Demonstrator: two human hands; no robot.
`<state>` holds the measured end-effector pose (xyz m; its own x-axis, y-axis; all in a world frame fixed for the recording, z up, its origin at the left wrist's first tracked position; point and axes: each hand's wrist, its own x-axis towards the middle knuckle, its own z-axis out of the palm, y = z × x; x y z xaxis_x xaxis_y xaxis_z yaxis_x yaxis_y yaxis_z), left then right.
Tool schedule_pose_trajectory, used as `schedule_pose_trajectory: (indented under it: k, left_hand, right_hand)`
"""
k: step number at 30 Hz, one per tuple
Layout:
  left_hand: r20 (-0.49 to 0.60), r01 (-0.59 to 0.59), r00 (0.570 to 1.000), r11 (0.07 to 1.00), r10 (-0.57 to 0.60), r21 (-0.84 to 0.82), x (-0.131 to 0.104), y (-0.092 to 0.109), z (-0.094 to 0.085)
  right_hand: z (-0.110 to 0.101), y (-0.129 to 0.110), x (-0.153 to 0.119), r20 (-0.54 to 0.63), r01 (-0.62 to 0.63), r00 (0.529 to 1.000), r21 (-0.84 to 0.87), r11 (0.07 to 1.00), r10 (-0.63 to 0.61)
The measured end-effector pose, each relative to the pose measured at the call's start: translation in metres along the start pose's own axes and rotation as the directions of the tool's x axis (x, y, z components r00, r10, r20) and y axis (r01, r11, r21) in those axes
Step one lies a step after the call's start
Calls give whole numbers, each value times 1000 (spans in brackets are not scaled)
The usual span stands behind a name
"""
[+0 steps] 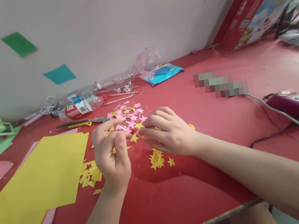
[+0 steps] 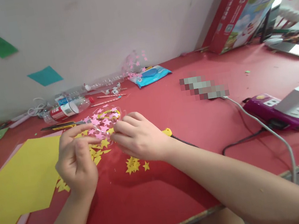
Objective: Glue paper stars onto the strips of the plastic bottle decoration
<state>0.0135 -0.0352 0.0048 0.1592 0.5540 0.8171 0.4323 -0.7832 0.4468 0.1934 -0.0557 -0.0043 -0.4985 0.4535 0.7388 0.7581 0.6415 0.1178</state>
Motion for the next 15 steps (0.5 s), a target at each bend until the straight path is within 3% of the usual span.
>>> schedule_pose_trajectory:
  k: [6, 15]
  left_hand:
    - [-38, 13, 999, 1000, -13, 3, 0, 0, 2]
    - [-146, 108, 983, 994, -110, -18, 5, -9, 2]
  right_hand:
    - [-2, -4, 2, -45, 28, 999, -30, 999, -30]
    - [-6, -1, 4, -75, 27, 997, 58, 998, -23]
